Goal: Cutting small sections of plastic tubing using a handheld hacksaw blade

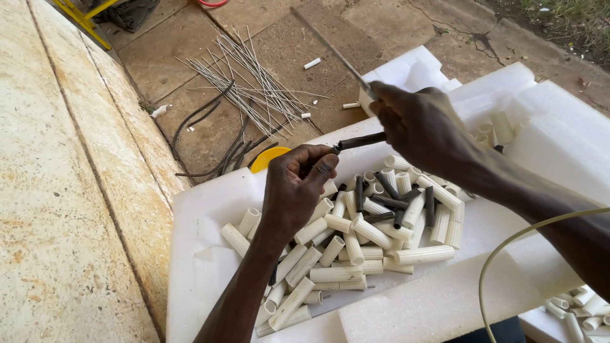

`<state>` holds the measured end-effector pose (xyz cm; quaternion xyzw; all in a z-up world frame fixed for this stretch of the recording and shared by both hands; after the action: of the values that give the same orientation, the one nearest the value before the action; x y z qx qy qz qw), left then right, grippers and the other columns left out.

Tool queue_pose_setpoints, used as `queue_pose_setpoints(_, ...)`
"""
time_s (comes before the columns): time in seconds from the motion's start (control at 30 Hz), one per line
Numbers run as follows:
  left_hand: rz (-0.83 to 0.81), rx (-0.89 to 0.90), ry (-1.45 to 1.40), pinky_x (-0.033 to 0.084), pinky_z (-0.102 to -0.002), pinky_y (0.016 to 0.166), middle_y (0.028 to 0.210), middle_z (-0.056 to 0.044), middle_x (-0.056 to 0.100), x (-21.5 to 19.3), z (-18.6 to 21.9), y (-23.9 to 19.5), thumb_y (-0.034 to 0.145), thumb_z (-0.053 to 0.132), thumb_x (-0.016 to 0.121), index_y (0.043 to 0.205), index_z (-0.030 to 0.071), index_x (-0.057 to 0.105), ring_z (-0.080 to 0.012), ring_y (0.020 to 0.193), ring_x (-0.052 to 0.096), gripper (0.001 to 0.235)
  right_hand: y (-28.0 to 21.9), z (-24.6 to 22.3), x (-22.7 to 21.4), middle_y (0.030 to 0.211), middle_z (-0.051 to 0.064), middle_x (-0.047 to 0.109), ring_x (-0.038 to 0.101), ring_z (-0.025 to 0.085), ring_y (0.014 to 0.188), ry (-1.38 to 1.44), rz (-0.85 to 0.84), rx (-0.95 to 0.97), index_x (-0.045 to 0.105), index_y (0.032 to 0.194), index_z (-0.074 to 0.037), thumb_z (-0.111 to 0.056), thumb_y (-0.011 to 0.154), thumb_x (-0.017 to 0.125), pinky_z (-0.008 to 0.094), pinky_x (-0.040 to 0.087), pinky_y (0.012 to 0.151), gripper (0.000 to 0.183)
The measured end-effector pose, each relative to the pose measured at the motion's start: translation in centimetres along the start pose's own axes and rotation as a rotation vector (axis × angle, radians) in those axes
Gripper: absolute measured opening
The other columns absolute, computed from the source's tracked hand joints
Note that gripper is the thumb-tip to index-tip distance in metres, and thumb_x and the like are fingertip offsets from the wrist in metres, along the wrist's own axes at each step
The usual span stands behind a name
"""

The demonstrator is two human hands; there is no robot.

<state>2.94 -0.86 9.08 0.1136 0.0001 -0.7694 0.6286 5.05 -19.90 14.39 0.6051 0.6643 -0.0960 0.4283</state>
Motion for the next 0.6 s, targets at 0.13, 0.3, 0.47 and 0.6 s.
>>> queue_pose_setpoints(0.13, 0.021, 0.099, 0.073, 0.061, -0.028, 0.067, 0.080, -0.013, 0.073, 0.3, 0.5, -0.3, 0.096, 0.023, 0.074, 0.103, 0.002, 0.077, -0.0166, 0.074, 0.072, 0.023, -1.3, -2.1, -2.4, 0.053, 0.018, 0.061, 0.063, 0.037, 0.048, -0.060, 0.063, -0.063, 0.063, 0.133, 0.005, -0.003, 0.101, 0.056, 0.048, 0.052, 0.052, 0.034)
queue_pose_setpoints(0.3, 0.057, 0.065, 0.284, 0.060, -0.027, 0.071, 0.090, -0.002, 0.082, 0.7, 1.8, -0.7, 0.086, 0.024, 0.074, 0.099, 0.009, 0.080, -0.0113, 0.080, 0.075, 0.021, -4.6, -3.4, -1.8, 0.050, 0.010, 0.069, 0.057, 0.009, 0.024, -0.073, -0.181, -0.086, 0.061, 0.136, 0.003, -0.005, 0.104, 0.046, 0.021, 0.041, 0.018, 0.037)
queue_pose_setpoints(0.47, 0.060, 0.105, 0.345, 0.057, -0.029, 0.064, 0.082, -0.001, 0.082, 1.8, 2.2, -1.1, 0.085, 0.025, 0.074, 0.095, 0.011, 0.081, -0.0103, 0.069, 0.074, 0.019, -6.5, -4.1, -0.5, 0.041, 0.002, 0.055, 0.049, 0.009, 0.025, -0.042, -0.216, -0.111, 0.058, 0.140, -0.002, -0.007, 0.103, 0.047, 0.023, 0.035, 0.024, 0.039)
queue_pose_setpoints(0.6, 0.064, 0.193, 0.422, 0.056, -0.032, 0.063, 0.082, -0.001, 0.081, 2.4, 2.7, -1.4, 0.087, 0.028, 0.072, 0.094, 0.011, 0.080, -0.0135, 0.067, 0.074, 0.020, -6.8, -4.1, -0.3, 0.045, 0.005, 0.047, 0.045, 0.015, 0.030, -0.071, -0.193, -0.105, 0.060, 0.140, -0.006, -0.008, 0.101, 0.049, 0.034, 0.032, 0.034, 0.040)
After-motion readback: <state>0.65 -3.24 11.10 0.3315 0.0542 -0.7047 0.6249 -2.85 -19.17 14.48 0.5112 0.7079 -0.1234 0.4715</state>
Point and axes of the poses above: each hand's wrist, its own y-axis towards the middle knuckle, its own x-axis out of the palm, z = x × y, the point moved 7 cm from there along y, towards the middle knuckle
